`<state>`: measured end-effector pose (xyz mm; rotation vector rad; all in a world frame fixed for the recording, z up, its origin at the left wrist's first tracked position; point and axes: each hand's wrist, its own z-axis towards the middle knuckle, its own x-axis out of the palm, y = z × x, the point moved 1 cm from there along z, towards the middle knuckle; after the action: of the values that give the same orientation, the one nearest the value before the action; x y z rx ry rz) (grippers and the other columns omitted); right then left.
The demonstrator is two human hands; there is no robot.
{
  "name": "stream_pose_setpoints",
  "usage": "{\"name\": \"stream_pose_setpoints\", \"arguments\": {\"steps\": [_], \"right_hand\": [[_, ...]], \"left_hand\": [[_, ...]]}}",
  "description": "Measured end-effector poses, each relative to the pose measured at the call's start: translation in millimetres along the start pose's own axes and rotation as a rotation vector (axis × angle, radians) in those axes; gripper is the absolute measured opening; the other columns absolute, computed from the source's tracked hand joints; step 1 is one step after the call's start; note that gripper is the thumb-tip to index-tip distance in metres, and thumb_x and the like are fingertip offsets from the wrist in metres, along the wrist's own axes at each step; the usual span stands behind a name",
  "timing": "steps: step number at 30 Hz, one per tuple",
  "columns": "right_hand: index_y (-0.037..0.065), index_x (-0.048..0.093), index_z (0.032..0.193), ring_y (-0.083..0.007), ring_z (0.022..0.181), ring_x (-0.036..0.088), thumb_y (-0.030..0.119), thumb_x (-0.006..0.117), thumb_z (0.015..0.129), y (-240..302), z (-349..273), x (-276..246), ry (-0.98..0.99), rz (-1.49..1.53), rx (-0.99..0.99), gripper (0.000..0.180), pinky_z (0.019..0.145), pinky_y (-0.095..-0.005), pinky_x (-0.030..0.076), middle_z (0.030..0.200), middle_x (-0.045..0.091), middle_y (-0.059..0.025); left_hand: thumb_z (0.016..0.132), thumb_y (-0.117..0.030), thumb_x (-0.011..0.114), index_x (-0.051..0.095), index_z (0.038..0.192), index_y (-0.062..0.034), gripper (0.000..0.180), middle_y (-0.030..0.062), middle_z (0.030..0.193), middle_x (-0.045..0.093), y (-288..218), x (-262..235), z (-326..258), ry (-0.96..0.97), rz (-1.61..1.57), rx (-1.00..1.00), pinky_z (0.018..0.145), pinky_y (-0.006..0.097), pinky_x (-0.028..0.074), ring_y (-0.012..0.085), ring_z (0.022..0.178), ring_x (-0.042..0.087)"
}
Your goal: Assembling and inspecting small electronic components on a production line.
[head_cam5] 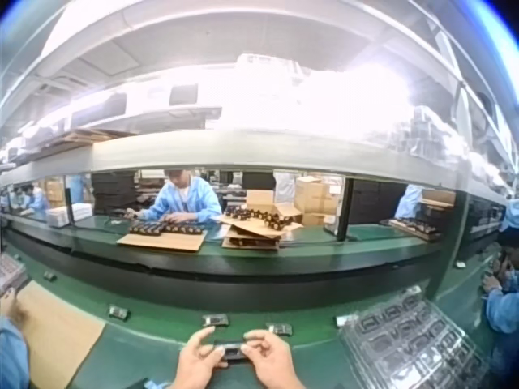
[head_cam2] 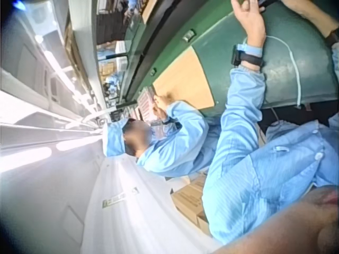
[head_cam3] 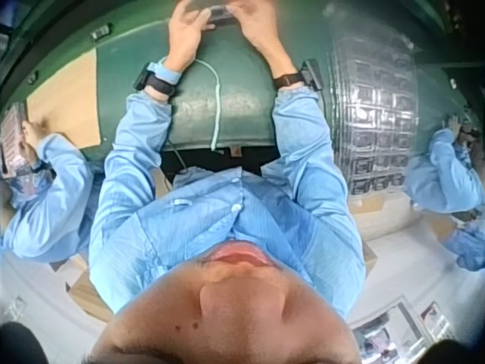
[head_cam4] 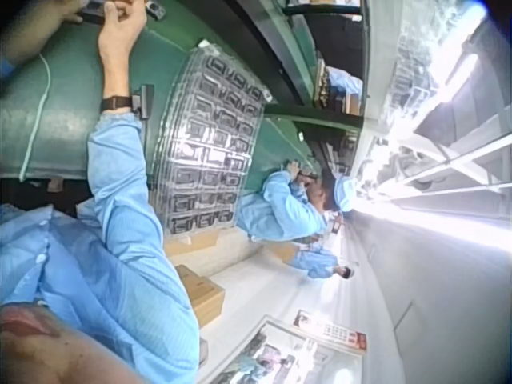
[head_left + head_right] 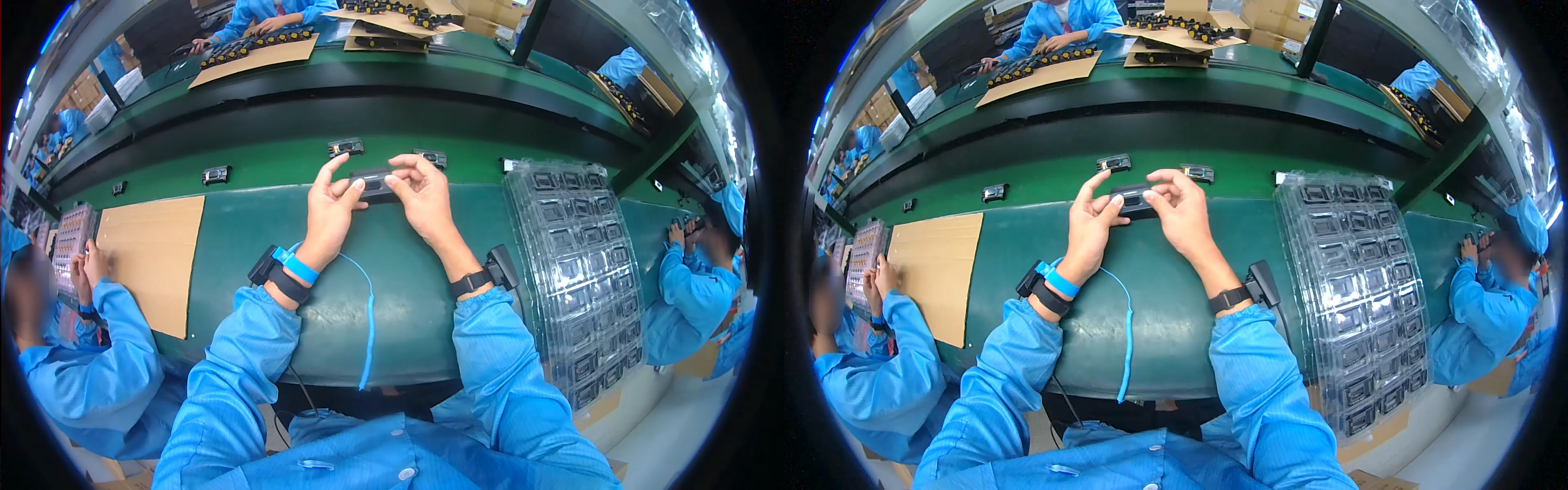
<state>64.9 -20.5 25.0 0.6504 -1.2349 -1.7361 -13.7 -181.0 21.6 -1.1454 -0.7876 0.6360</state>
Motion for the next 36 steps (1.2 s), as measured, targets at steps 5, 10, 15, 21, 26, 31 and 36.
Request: {"name": "stream_pose_setpoints", "arguments": {"steps": [5, 10, 15, 21, 26, 31, 36], "right_hand": [[0.002, 0.067, 0.118, -0.0043, 0.079, 0.06, 0.0, 0.071, 0.097, -11, 38, -47, -0.301, -0.1, -0.13, 0.022, 0.072, -0.0209, 0.047, 0.088, 0.07, 0.0001], [0.001, 0.069, 0.118, -0.01, 0.079, 0.065, 0.006, 0.074, 0.094, -28, 77, -90, -0.353, -0.313, -0.096, 0.025, 0.073, -0.0271, 0.05, 0.084, 0.075, -0.0059], [0.001, 0.071, 0.117, -0.0229, 0.086, 0.07, 0.014, 0.076, 0.093, -45, 96, -95, -0.281, -0.659, 0.032, 0.028, 0.079, -0.0373, 0.053, 0.093, 0.076, -0.013], [0.005, 0.071, 0.123, -0.0352, 0.11, 0.064, 0.032, 0.076, 0.092, -33, 83, -84, -0.501, -0.899, -0.12, 0.041, 0.094, -0.0481, 0.052, 0.113, 0.068, -0.0174], [0.009, 0.051, 0.148, -0.0428, 0.12, 0.058, 0.041, 0.074, 0.089, -19, 46, -38, -0.268, -1.478, -0.02, 0.07, 0.1, -0.0514, 0.05, 0.135, 0.056, -0.0235], [0.001, 0.049, 0.147, -0.0439, 0.127, 0.054, 0.014, 0.074, 0.088, 3, 32, -46, -0.321, -1.077, -0.314, 0.066, 0.109, -0.0483, 0.047, 0.139, 0.053, -0.0242], [0.005, 0.047, 0.15, -0.0446, 0.13, 0.053, 0.014, 0.079, 0.087, 23, -15, 14, -0.098, -0.82, -0.48, 0.072, 0.108, -0.0471, 0.048, 0.146, 0.046, -0.0253]], "left_hand": [[0.108, -0.014, 0.058, 0.048, 0.147, 0.0003, 0.042, 0.0201, 0.12, 0.073, 6, -3, 1, 0.001, 0.021, -0.039, 0.08, 0.031, 0.061, 0.0241, 0.097, 0.075], [0.107, -0.015, 0.06, 0.062, 0.126, 0.0003, 0.024, 0.0146, 0.107, 0.075, 13, 4, 1, 0.045, 0.041, -0.03, 0.073, 0.028, 0.057, 0.018, 0.086, 0.074], [0.107, -0.016, 0.06, 0.064, 0.12, -0.0001, 0.021, 0.0116, 0.1, 0.074, 13, -4, 1, 0.053, 0.067, -0.033, 0.072, 0.027, 0.056, 0.0162, 0.082, 0.073], [0.107, -0.017, 0.059, 0.065, 0.113, -0.0016, 0.018, 0.0078, 0.094, 0.072, 13, -2, 4, 0.058, 0.039, -0.018, 0.067, 0.026, 0.054, 0.0126, 0.076, 0.069], [0.107, -0.017, 0.059, 0.066, 0.111, -0.0005, 0.018, 0.0084, 0.091, 0.072, 11, -6, 1, 0.059, 0.056, -0.017, 0.07, 0.027, 0.055, 0.0143, 0.077, 0.07], [0.107, -0.018, 0.06, 0.066, 0.111, -0.0006, 0.019, 0.0085, 0.092, 0.072, 14, 3, 4, 0.09, 0.056, -0.019, 0.069, 0.026, 0.056, 0.0143, 0.077, 0.07], [0.106, -0.018, 0.064, 0.06, 0.127, -0.0015, 0.028, 0.0084, 0.097, 0.072, 6, -4, 1, 0.073, 0.051, 0.0, 0.069, 0.026, 0.056, 0.014, 0.08, 0.071]]}}
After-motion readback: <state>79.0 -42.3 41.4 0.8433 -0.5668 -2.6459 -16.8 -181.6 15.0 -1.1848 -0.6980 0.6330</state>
